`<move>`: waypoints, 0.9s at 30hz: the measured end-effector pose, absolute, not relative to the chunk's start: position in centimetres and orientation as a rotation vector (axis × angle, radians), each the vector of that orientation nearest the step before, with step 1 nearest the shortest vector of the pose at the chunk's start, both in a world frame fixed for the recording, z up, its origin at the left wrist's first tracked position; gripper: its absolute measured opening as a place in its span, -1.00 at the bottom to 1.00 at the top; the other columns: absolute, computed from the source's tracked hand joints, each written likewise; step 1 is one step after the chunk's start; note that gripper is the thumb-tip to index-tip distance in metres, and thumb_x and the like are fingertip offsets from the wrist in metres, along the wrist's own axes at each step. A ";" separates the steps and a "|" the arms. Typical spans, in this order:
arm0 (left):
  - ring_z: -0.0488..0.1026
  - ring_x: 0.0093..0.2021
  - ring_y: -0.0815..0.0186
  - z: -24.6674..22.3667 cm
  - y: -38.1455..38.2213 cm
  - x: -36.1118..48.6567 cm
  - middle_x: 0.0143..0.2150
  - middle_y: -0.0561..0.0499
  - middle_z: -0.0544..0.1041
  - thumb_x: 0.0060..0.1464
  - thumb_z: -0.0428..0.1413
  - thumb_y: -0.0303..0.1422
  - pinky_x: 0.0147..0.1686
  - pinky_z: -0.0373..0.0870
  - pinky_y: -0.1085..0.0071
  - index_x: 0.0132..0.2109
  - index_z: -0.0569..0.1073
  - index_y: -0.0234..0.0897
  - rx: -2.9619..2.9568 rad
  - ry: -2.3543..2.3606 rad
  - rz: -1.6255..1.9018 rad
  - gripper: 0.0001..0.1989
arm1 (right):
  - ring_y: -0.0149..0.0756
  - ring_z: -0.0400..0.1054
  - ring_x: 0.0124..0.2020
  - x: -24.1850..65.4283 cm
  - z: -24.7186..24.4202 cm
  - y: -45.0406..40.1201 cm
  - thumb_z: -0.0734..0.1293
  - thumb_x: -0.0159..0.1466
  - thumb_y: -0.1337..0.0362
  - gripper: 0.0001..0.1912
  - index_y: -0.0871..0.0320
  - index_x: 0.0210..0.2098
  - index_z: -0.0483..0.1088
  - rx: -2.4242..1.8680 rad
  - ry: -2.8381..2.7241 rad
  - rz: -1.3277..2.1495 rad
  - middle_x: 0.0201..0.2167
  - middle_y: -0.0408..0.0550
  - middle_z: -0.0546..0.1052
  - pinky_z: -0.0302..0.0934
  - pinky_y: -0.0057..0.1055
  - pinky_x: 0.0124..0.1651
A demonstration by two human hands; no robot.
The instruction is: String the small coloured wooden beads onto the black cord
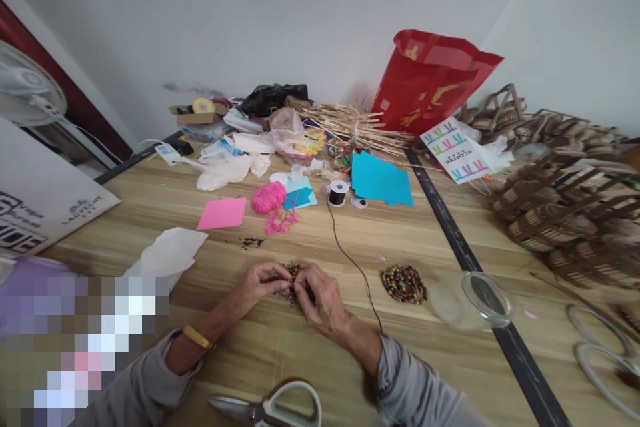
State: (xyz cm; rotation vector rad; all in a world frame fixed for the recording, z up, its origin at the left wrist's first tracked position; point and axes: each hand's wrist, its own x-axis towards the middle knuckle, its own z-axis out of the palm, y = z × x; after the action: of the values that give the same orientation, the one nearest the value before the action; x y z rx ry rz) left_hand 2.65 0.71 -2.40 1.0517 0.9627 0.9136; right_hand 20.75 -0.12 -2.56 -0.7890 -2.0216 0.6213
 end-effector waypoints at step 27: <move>0.43 -0.52 0.41 -2.3 0.7 2.7 -0.55 0.04 0.52 -0.26 0.32 -0.28 -0.40 0.38 0.46 -0.39 0.50 -0.41 1.084 0.976 0.909 -0.70 | -0.36 0.21 -0.45 20.8 -2.6 -0.1 0.15 0.31 0.35 -0.89 0.15 -0.36 0.24 -0.788 -2.014 0.594 -0.48 -0.10 0.32 0.13 -0.45 -0.39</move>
State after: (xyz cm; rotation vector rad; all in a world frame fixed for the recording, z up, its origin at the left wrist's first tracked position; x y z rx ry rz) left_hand 2.65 0.75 -2.32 1.0842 0.9756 0.9095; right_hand 20.81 -0.10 -2.60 -0.7883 -2.0141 0.5936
